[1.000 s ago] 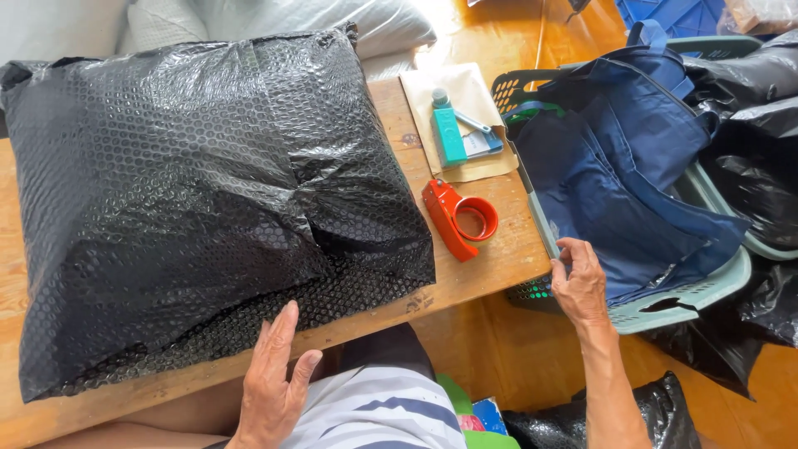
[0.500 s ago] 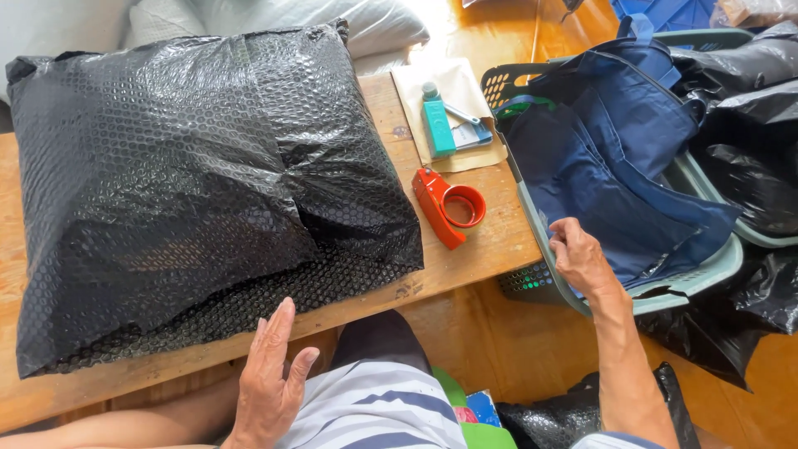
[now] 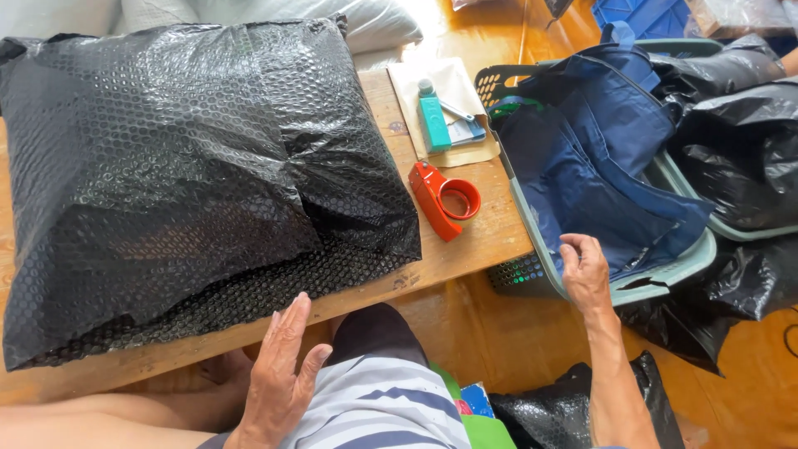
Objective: Sealing a black bubble-wrapped mailer with tape and pressing down the edges to ensure a secure fit.
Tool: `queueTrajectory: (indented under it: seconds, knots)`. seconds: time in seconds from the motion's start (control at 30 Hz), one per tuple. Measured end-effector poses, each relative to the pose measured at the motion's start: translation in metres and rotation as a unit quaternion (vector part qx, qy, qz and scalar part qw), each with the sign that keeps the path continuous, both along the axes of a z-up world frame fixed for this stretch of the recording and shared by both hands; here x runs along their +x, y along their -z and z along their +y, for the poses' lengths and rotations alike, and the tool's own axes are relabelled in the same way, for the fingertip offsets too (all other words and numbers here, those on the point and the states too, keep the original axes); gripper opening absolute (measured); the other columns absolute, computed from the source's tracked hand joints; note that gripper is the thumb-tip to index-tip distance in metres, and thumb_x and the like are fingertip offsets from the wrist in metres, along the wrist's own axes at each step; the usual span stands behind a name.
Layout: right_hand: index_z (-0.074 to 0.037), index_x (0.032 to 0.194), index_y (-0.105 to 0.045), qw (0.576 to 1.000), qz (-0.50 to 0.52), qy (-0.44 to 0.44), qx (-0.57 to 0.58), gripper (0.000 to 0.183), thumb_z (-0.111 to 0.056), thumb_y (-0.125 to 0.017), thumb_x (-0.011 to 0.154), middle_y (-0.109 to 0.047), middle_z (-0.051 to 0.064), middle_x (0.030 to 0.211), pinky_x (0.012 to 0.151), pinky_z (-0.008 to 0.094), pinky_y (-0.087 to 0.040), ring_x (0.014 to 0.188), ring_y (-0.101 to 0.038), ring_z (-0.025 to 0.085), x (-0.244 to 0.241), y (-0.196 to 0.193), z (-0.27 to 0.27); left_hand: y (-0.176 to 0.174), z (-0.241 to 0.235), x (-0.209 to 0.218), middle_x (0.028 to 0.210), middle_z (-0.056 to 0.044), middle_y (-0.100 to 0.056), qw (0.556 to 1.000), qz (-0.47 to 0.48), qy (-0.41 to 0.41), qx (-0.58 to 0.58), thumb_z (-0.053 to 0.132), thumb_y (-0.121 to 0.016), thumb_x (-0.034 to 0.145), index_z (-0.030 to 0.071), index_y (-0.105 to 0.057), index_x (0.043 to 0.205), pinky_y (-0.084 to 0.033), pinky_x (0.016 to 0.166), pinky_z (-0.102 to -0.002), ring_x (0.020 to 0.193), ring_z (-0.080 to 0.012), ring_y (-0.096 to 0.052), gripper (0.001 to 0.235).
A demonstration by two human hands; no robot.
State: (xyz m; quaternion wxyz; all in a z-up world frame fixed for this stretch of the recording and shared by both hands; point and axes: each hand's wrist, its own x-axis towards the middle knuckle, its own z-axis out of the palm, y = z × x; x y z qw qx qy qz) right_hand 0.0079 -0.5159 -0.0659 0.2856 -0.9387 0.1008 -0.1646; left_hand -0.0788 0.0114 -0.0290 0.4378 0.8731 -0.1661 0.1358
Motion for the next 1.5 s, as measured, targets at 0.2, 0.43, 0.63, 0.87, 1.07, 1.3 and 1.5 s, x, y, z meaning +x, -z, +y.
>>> queueTrajectory:
  seconds: [0.2, 0.43, 0.63, 0.87, 1.07, 1.3, 1.5]
  knots:
    - [-0.01, 0.097, -0.078, 0.998, 0.044, 0.045, 0.002, 0.016, -0.017, -0.063, 0.098, -0.076, 0.002, 0.087, 0.076, 0.031, -0.051, 0.078, -0.066, 0.015, -0.002, -0.001, 0.021, 0.006, 0.002, -0.007, 0.157, -0.017, -0.048, 1.0, -0.007, 0.008, -0.012, 0.034, -0.056, 0.1, 0.001, -0.041, 0.153, -0.03, 0.126, -0.053, 0.147, -0.03, -0.046, 0.064]
    - [-0.009, 0.102, -0.077, 0.973, 0.191, 0.13, -0.023, 0.029, -0.024, -0.053, 0.098, -0.078, 0.015, 0.105, 0.094, 0.045, -0.048, 0.103, -0.069, 0.037, 0.016, 0.015, 0.002, 0.017, 0.0, -0.013, 0.157, -0.017, -0.048, 1.0, 0.011, 0.008, -0.023, 0.034, -0.056, 0.1, 0.001, -0.042, 0.153, -0.031, 0.125, -0.053, 0.147, -0.0301, -0.047, 0.064]
    - [-0.007, 0.098, -0.071, 0.976, 0.001, 0.182, 0.116, 0.02, -0.02, -0.059, 0.107, -0.069, 0.003, 0.081, 0.068, 0.031, -0.05, 0.07, -0.061, 0.013, -0.014, 0.006, 0.007, 0.02, -0.005, -0.029, 0.156, -0.018, -0.049, 0.999, 0.038, 0.003, -0.024, 0.036, -0.055, 0.1, 0.001, -0.043, 0.152, -0.03, 0.125, -0.053, 0.147, -0.03, -0.047, 0.064]
    - [0.001, 0.097, -0.068, 0.968, -0.07, 0.074, 0.231, 0.015, -0.009, -0.064, 0.107, -0.072, 0.015, 0.099, 0.063, 0.024, -0.056, 0.077, -0.068, 0.015, -0.036, -0.043, 0.077, 0.008, -0.002, -0.014, 0.154, -0.016, -0.052, 0.995, 0.09, -0.008, -0.044, 0.036, -0.061, 0.098, 0.002, -0.046, 0.15, -0.029, 0.123, -0.049, 0.146, -0.029, -0.047, 0.064]
    - [0.005, 0.079, -0.07, 0.943, -0.016, -0.001, 0.333, 0.012, 0.003, -0.07, 0.091, -0.075, 0.021, 0.097, 0.065, 0.028, -0.062, 0.076, -0.072, 0.021, -0.069, -0.037, 0.198, -0.014, 0.013, 0.004, 0.151, -0.016, -0.056, 0.975, 0.165, -0.091, -0.116, 0.04, -0.065, 0.094, 0.005, -0.05, 0.148, -0.035, 0.12, -0.042, 0.143, -0.0271, -0.05, 0.066]
    - [0.004, 0.074, -0.07, 0.86, 0.195, -0.087, 0.463, 0.012, 0.003, -0.078, 0.083, -0.072, 0.017, 0.063, 0.057, 0.031, -0.063, 0.055, -0.07, 0.022, -0.078, 0.011, 0.299, -0.042, 0.031, 0.058, 0.135, -0.021, -0.067, 0.975, 0.049, -0.169, -0.138, 0.029, -0.06, 0.1, -0.003, -0.054, 0.142, -0.053, 0.107, -0.038, 0.126, -0.029, -0.066, 0.053]
    - [0.004, 0.092, -0.071, 0.829, 0.214, -0.076, 0.511, 0.008, 0.005, -0.076, 0.086, -0.076, 0.017, 0.073, 0.063, 0.031, -0.064, 0.061, -0.075, 0.024, -0.064, 0.027, 0.311, -0.018, 0.019, 0.124, 0.129, -0.022, -0.07, 0.991, -0.087, -0.087, 0.044, 0.026, -0.072, 0.096, -0.005, -0.061, 0.135, -0.054, 0.101, -0.045, 0.118, -0.0349, -0.068, 0.05]
